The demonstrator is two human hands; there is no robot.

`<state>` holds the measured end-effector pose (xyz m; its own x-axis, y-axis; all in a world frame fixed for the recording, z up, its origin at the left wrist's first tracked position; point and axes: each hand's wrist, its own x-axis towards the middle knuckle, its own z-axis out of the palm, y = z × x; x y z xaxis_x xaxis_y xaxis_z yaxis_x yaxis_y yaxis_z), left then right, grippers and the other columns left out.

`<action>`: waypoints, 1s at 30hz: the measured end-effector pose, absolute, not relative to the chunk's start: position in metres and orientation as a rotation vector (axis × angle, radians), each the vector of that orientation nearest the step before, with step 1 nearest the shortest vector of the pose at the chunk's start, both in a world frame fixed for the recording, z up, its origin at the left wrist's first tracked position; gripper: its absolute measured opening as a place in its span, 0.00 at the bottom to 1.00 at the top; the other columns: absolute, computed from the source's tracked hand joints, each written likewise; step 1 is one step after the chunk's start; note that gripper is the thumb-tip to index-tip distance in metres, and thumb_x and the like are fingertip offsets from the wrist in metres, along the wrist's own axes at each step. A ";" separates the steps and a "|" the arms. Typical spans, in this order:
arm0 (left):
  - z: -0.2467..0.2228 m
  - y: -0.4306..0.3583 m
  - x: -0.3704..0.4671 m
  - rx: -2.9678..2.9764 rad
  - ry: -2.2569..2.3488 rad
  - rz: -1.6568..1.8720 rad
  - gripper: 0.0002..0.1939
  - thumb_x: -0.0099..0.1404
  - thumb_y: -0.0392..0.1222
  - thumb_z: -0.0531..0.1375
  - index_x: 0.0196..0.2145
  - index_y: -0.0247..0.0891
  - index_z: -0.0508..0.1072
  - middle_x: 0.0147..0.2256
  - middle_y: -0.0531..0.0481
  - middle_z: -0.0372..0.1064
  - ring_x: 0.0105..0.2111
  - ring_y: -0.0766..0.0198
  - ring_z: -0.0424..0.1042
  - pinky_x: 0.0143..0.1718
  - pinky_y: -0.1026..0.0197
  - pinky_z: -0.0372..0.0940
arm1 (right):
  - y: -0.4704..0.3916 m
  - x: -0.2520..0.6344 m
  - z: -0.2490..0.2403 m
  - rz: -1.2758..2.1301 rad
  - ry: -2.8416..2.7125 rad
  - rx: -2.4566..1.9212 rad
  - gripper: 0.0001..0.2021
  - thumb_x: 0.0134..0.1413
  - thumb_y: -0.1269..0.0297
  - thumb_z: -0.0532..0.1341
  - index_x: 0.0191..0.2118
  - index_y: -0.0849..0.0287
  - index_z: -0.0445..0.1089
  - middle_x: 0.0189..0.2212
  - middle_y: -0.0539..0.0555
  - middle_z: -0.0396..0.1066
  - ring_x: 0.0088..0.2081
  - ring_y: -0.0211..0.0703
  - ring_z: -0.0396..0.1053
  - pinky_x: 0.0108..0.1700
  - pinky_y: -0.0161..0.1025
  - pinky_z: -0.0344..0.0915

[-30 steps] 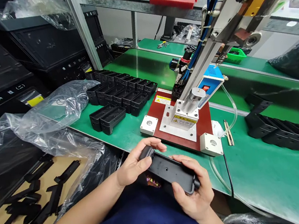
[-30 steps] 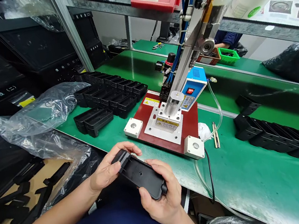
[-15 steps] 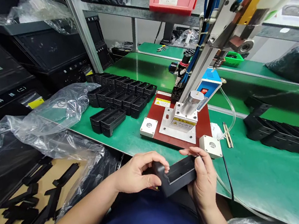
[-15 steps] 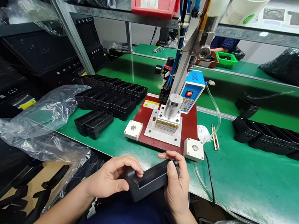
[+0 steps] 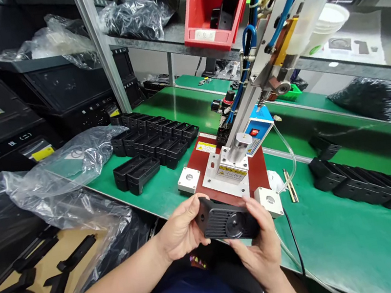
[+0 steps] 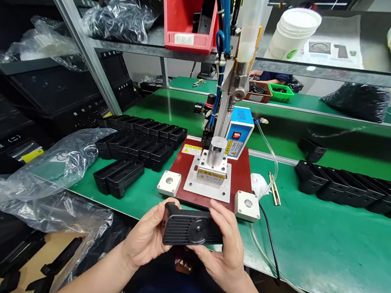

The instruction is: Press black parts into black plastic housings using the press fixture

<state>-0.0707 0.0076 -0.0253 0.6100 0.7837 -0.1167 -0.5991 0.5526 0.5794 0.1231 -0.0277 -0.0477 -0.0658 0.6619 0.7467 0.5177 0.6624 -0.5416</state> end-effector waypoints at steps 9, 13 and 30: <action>0.003 0.039 -0.052 1.621 0.624 1.165 0.32 0.62 0.59 0.60 0.58 0.41 0.60 0.51 0.42 0.65 0.49 0.55 0.67 0.52 0.56 0.64 | 0.015 0.145 -0.011 0.045 -1.741 -0.963 0.25 0.52 0.53 0.68 0.53 0.55 0.66 0.44 0.57 0.70 0.45 0.49 0.70 0.45 0.47 0.71; 0.035 0.089 -0.030 1.773 0.714 1.323 0.22 0.69 0.55 0.53 0.53 0.38 0.63 0.47 0.43 0.68 0.46 0.58 0.68 0.50 0.57 0.64 | 0.060 0.155 0.028 -0.087 -1.696 -0.971 0.22 0.51 0.53 0.68 0.51 0.54 0.69 0.44 0.56 0.72 0.45 0.48 0.70 0.47 0.47 0.70; 0.015 0.166 0.011 1.681 0.853 1.371 0.14 0.71 0.46 0.48 0.49 0.38 0.62 0.44 0.46 0.65 0.45 0.61 0.66 0.51 0.56 0.61 | 0.130 0.182 0.033 0.136 -1.680 -1.128 0.24 0.48 0.44 0.66 0.45 0.57 0.75 0.41 0.56 0.72 0.43 0.47 0.71 0.48 0.47 0.69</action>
